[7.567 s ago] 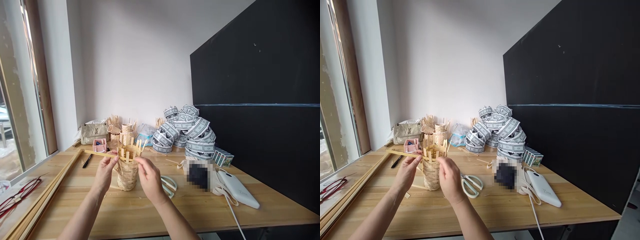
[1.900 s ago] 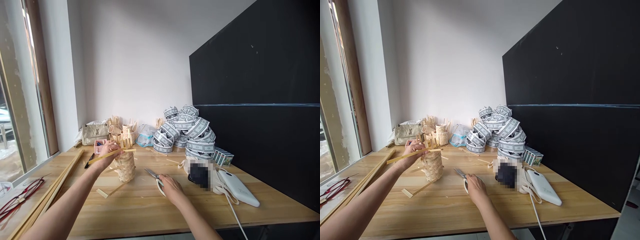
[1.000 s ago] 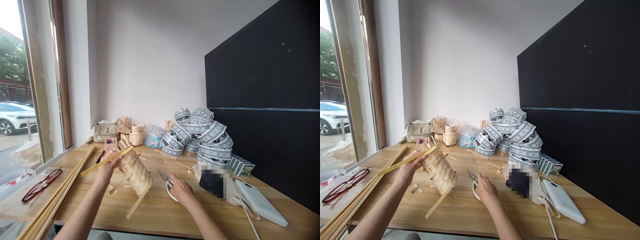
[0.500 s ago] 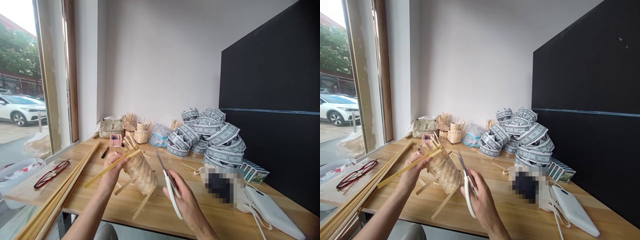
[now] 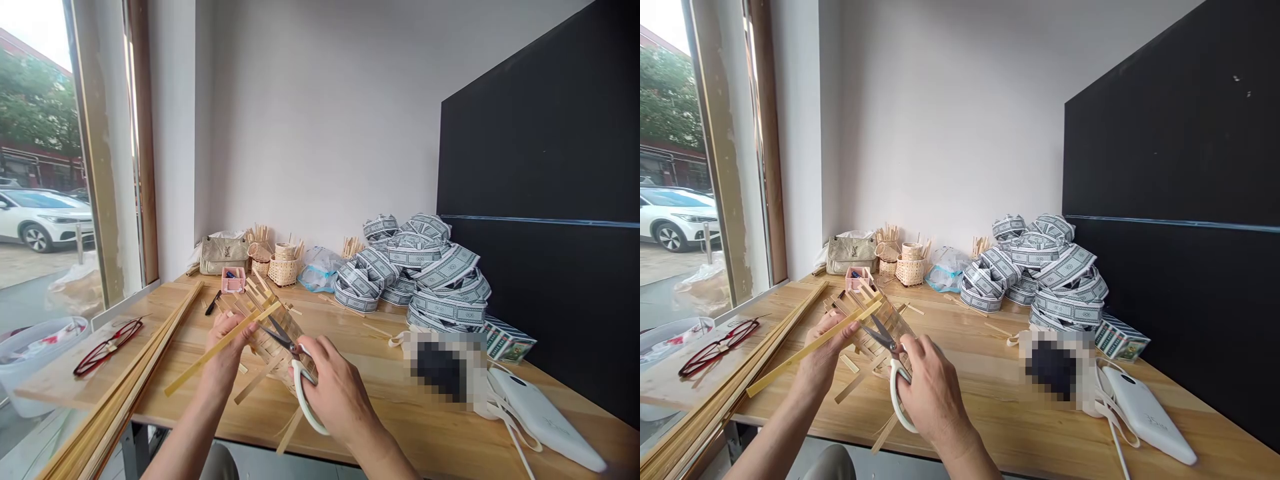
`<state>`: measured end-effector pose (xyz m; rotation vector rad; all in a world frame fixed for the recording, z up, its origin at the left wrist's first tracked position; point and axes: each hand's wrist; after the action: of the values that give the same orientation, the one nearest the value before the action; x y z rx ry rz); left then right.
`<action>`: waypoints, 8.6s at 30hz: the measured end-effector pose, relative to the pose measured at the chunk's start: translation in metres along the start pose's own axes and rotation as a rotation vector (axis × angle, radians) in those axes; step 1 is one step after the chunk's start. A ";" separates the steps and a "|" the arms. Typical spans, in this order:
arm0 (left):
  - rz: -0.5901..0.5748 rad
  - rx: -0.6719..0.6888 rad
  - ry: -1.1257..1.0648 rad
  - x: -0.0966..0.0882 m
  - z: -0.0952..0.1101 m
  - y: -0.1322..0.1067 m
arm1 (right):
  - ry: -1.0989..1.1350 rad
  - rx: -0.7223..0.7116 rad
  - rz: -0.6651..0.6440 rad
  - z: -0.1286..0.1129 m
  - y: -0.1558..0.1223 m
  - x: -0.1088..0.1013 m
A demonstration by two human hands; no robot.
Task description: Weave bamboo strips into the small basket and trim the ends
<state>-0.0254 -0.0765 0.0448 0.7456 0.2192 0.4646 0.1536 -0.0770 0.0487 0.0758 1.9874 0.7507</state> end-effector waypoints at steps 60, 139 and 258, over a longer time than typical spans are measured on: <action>-0.027 -0.171 -0.363 0.022 0.016 -0.011 | -0.233 -0.209 -0.097 -0.003 0.011 -0.029; -0.826 0.187 -0.134 0.007 0.007 0.063 | 0.654 0.018 -0.152 -0.003 0.061 -0.010; -0.649 0.641 0.298 -0.004 0.010 0.036 | 0.287 -0.294 0.054 -0.001 0.048 -0.007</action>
<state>-0.0376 -0.0614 0.0769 1.1650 0.8870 -0.1372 0.1442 -0.0407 0.0802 -0.1612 2.1253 1.1332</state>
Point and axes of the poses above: each hand's wrist, its own y-axis towards the middle knuckle, its own x-axis out of the palm, z = x × y, and after that the axes turned 10 degrees about x, right-handed
